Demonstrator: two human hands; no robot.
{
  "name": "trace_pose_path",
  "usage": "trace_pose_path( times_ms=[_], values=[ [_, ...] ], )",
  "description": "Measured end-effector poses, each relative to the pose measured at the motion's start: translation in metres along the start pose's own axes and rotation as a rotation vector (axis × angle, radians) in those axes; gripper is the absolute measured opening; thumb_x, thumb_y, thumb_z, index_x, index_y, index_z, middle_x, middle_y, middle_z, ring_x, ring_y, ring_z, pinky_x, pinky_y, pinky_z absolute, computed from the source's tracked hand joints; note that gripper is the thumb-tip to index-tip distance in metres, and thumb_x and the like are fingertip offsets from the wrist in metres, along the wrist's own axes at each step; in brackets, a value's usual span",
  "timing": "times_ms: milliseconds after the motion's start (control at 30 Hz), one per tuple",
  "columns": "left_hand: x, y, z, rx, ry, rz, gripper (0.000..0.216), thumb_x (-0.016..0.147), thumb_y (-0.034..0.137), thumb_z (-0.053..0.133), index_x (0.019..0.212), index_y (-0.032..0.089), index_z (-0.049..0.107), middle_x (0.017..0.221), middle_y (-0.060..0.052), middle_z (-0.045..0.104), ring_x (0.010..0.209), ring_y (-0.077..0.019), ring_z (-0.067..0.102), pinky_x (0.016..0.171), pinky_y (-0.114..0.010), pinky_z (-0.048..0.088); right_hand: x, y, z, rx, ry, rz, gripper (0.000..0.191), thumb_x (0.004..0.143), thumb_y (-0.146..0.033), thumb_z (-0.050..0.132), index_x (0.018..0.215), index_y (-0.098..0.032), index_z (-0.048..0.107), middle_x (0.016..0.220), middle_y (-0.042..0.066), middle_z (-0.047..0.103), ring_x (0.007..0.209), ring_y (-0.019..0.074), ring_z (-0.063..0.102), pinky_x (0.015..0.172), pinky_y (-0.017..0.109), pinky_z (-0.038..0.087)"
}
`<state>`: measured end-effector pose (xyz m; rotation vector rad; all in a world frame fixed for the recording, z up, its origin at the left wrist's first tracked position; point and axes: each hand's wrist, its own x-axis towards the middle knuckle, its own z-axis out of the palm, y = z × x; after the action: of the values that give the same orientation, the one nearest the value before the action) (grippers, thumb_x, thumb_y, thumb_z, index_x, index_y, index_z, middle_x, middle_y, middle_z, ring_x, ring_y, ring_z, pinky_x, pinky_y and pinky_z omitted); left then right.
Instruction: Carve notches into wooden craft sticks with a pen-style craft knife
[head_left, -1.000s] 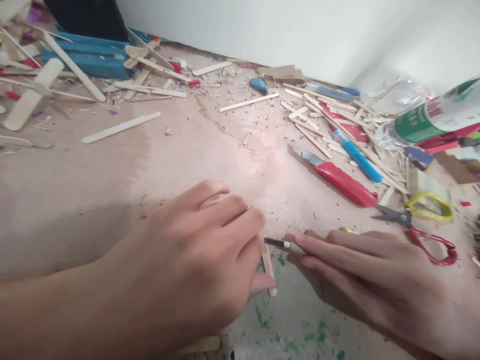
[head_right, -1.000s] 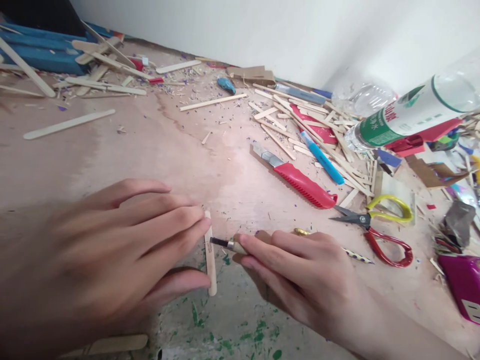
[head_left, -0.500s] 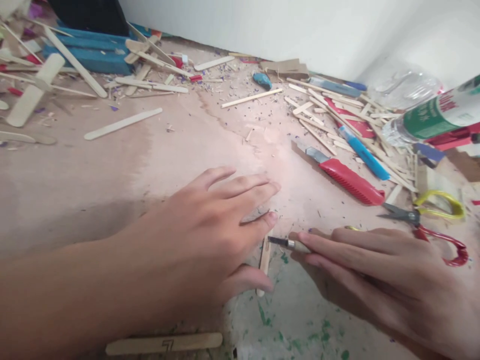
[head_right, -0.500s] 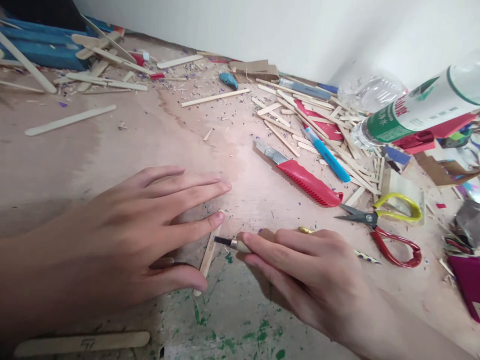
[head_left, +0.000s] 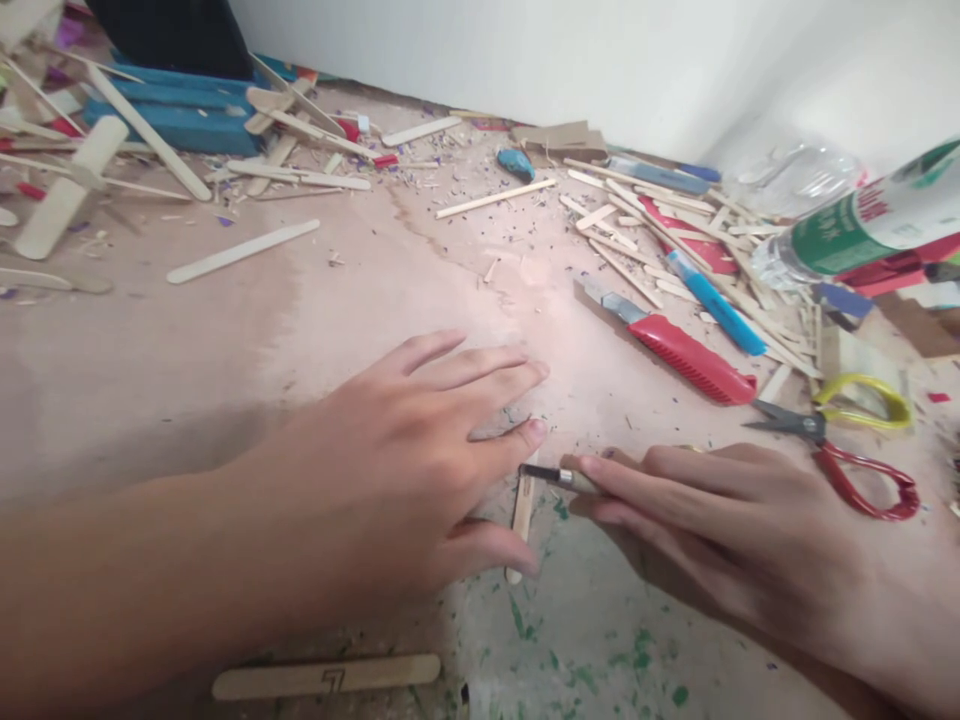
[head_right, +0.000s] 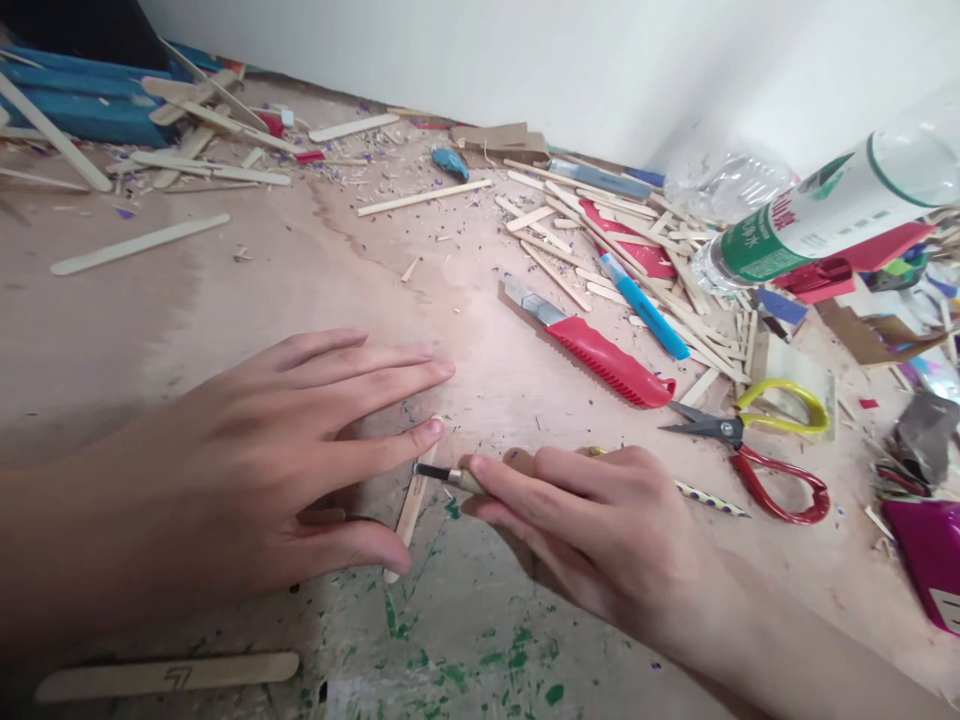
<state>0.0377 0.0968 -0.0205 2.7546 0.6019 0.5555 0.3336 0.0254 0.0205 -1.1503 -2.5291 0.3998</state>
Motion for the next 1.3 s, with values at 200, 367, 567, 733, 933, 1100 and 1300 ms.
trace_pose_path(
  times_ms=[200, 367, 567, 733, 933, 1100, 1300],
  values=[
    [-0.001, 0.0, -0.002, 0.001, -0.011, -0.014, 0.061, 0.11, 0.073, 0.068, 0.143, 0.024, 0.079, 0.174, -0.016, 0.06, 0.166, -0.0338, 0.053, 0.141, -0.056, 0.034, 0.003, -0.001, -0.008, 0.068, -0.037, 0.038, 0.023, 0.119, -0.019, 0.062, 0.135, -0.014, 0.079, 0.085, 0.001, 0.079, 0.064, 0.01, 0.073, 0.056, 0.022, 0.054],
    [0.002, 0.001, -0.004, 0.013, -0.013, -0.018, 0.062, 0.108, 0.073, 0.071, 0.144, 0.023, 0.078, 0.172, -0.015, 0.062, 0.163, -0.0334, 0.056, 0.14, -0.056, 0.036, 0.001, 0.003, -0.017, 0.09, -0.104, 0.066, 0.026, 0.119, -0.02, 0.062, 0.137, -0.017, 0.08, 0.097, 0.006, 0.087, 0.07, 0.0149, 0.082, 0.054, 0.025, 0.059],
    [0.002, 0.0, -0.005, -0.01, -0.009, 0.019, 0.059, 0.108, 0.07, 0.074, 0.139, 0.021, 0.078, 0.166, -0.013, 0.068, 0.161, -0.0328, 0.059, 0.138, -0.056, 0.039, 0.001, 0.001, -0.013, 0.126, -0.099, 0.079, 0.026, 0.116, -0.018, 0.067, 0.137, -0.018, 0.081, 0.099, 0.006, 0.088, 0.072, 0.0148, 0.082, 0.058, 0.024, 0.06],
    [0.001, 0.0, -0.004, -0.004, -0.007, 0.02, 0.062, 0.107, 0.071, 0.074, 0.143, 0.02, 0.077, 0.167, -0.016, 0.067, 0.162, -0.0356, 0.057, 0.137, -0.061, 0.041, 0.003, 0.001, -0.012, 0.189, -0.051, 0.085, 0.024, 0.114, -0.015, 0.069, 0.135, -0.015, 0.082, 0.09, 0.004, 0.083, 0.065, 0.0108, 0.076, 0.056, 0.022, 0.055],
    [0.004, 0.001, -0.007, -0.006, -0.043, 0.013, 0.066, 0.107, 0.071, 0.075, 0.148, 0.02, 0.075, 0.171, -0.017, 0.063, 0.161, -0.0364, 0.058, 0.136, -0.062, 0.044, 0.006, 0.002, -0.015, 0.196, -0.072, 0.076, 0.031, 0.115, -0.013, 0.065, 0.14, -0.022, 0.081, 0.09, 0.002, 0.084, 0.065, 0.0117, 0.077, 0.054, 0.023, 0.056],
    [0.005, 0.002, -0.012, -0.007, -0.074, 0.005, 0.063, 0.11, 0.07, 0.072, 0.148, 0.02, 0.075, 0.173, -0.015, 0.061, 0.162, -0.036, 0.057, 0.137, -0.061, 0.043, 0.008, -0.001, -0.022, 0.115, -0.144, 0.061, 0.033, 0.118, -0.016, 0.06, 0.145, -0.023, 0.077, 0.103, 0.005, 0.089, 0.077, 0.0168, 0.085, 0.057, 0.026, 0.063],
    [0.005, 0.002, -0.011, -0.015, -0.059, 0.001, 0.061, 0.108, 0.068, 0.075, 0.146, 0.02, 0.076, 0.171, -0.015, 0.063, 0.162, -0.0351, 0.057, 0.139, -0.058, 0.041, 0.005, -0.011, -0.025, 0.109, -0.162, 0.064, 0.027, 0.121, -0.019, 0.055, 0.139, -0.021, 0.076, 0.099, 0.004, 0.086, 0.077, 0.0156, 0.084, 0.056, 0.026, 0.06]
  ],
)
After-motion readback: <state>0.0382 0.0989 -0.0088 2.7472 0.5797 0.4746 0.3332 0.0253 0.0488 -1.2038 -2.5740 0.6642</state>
